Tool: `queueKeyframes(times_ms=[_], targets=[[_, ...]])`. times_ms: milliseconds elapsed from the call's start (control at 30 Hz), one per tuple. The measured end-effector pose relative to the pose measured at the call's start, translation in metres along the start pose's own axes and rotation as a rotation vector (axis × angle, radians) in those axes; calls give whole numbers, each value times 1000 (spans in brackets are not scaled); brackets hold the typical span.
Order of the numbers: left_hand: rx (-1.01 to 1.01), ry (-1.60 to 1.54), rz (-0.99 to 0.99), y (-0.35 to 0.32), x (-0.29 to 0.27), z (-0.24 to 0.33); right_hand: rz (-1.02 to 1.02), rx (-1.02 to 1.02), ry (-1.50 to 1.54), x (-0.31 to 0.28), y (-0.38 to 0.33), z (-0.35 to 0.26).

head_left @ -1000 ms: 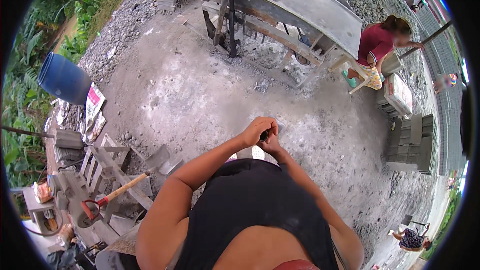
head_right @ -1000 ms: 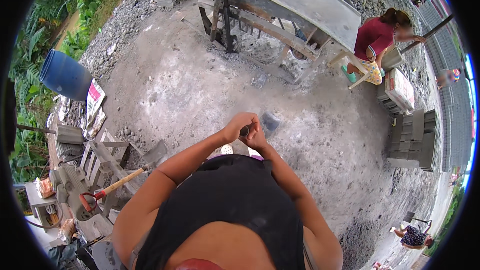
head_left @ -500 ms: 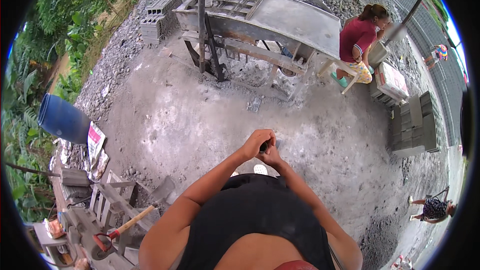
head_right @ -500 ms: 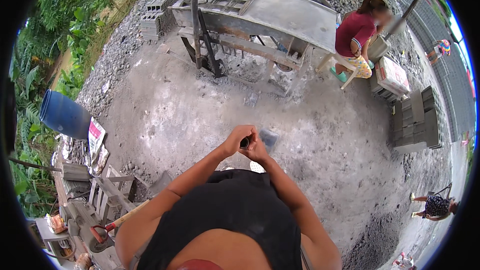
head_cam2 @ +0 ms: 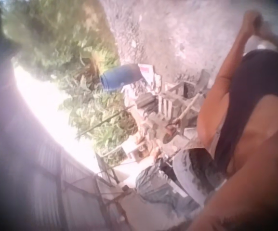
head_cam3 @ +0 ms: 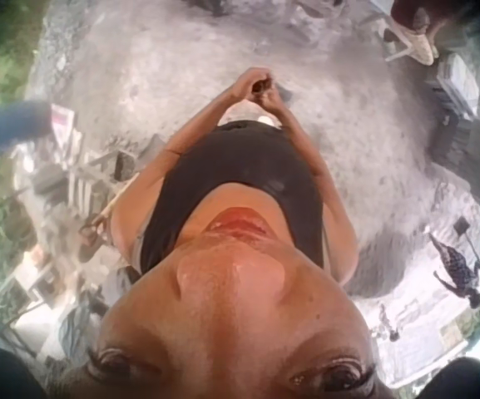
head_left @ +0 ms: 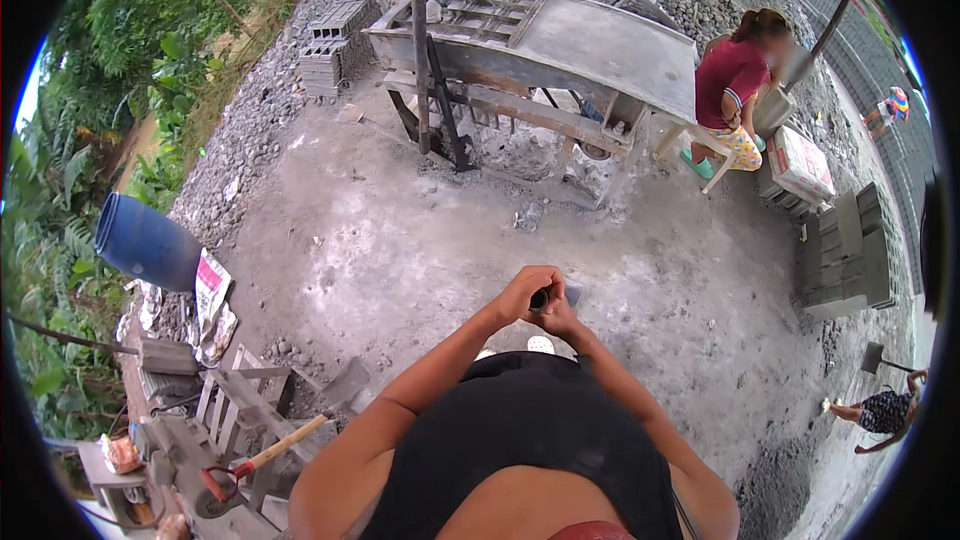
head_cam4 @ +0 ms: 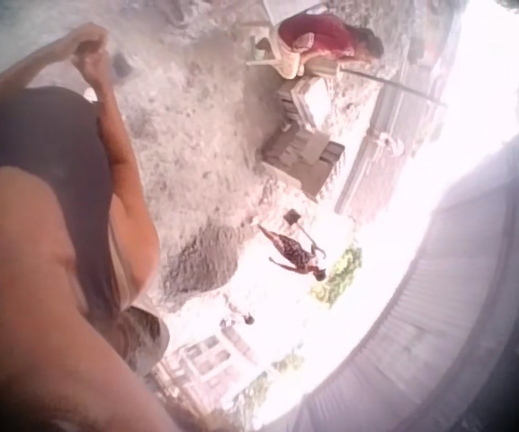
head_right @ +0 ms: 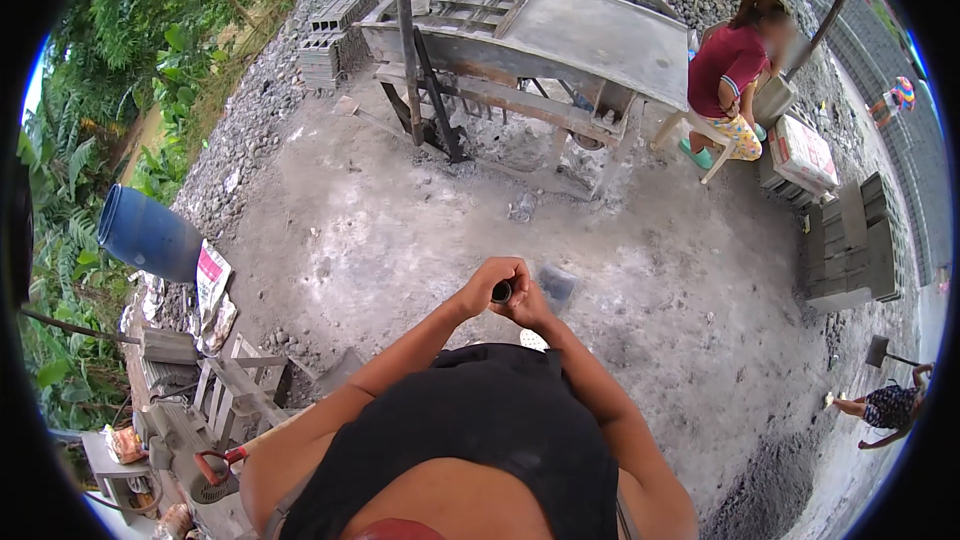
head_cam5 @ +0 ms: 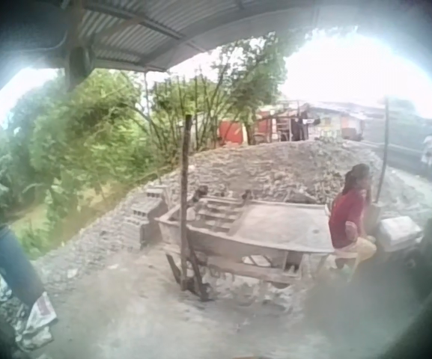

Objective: Stirring and scraping the inside of a cement mixer with a shovel.

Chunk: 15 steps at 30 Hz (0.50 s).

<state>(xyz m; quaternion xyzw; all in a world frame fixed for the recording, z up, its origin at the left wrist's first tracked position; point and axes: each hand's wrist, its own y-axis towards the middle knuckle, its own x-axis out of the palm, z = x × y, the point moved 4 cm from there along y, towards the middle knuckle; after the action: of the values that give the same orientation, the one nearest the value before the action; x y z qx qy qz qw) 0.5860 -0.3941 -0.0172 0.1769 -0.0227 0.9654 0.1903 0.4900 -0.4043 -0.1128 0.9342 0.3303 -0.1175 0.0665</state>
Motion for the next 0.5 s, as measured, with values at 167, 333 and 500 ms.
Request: queueKeyframes(times_ms=[167, 333, 500], targets=[[16, -46, 9, -2, -4, -5, -46, 71, 59, 2, 1, 0], [-10, -34, 6, -2, -3, -3, -24, 14, 71, -1, 1, -7], [-25, -53, -31, 1, 1, -5, -9, 6, 99, -2, -1, 1]])
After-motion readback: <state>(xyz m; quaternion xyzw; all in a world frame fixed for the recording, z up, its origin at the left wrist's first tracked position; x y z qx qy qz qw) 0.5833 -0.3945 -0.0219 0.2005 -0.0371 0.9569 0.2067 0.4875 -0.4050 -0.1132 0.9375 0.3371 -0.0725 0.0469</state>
